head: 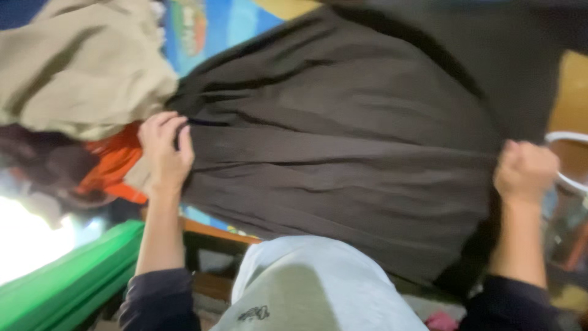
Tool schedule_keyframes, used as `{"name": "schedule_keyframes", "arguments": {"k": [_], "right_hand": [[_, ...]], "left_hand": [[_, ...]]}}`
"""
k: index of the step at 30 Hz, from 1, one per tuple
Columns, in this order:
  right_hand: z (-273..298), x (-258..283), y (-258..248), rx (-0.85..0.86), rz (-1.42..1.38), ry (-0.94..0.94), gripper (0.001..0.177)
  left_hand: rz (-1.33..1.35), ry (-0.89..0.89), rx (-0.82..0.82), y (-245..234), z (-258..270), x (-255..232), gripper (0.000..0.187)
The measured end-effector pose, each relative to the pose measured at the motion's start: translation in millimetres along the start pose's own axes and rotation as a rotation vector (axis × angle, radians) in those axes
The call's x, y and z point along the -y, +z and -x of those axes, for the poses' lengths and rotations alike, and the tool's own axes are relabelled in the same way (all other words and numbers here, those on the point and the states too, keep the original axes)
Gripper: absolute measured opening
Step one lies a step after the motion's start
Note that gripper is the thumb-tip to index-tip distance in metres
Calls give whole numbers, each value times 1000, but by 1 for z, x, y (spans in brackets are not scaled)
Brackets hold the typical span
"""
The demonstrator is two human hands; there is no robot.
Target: The person irons a dark brown garment on a table, repeatedly smoothing and repositioning the fabric with both hands. After ironing, the person folds the garment and places it on a stack of other folded clothes.
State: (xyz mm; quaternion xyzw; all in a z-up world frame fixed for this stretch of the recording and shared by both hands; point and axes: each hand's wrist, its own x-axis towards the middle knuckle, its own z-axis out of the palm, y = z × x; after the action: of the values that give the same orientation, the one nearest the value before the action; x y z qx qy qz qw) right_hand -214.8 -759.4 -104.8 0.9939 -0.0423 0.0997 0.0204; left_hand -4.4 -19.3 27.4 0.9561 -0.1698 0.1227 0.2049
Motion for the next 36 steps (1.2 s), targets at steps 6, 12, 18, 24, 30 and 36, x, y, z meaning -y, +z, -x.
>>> {"name": "schedule_keyframes", "arguments": {"k": [6,12,18,24,30,36], "right_hand": [[13,-13,19,-23,103,12,37],[6,-10,10,16,136,9,37],[-1,7,0,-21,77,50,35],[-17,24,-19,16,42,68,35],[-28,22,-23,-45,84,223,25],[-61,-2,7,-151,-81,330,13]], "left_hand": [[-18,-68,43,0,-31,10,25],[-305,-155,346,-1,-78,0,49],[26,-156,327,-8,-89,21,35],[-33,-129,-13,-10,-88,-12,52],[-36,213,123,2,-90,-35,26],[-89,280,191,17,-92,-31,23]]}}
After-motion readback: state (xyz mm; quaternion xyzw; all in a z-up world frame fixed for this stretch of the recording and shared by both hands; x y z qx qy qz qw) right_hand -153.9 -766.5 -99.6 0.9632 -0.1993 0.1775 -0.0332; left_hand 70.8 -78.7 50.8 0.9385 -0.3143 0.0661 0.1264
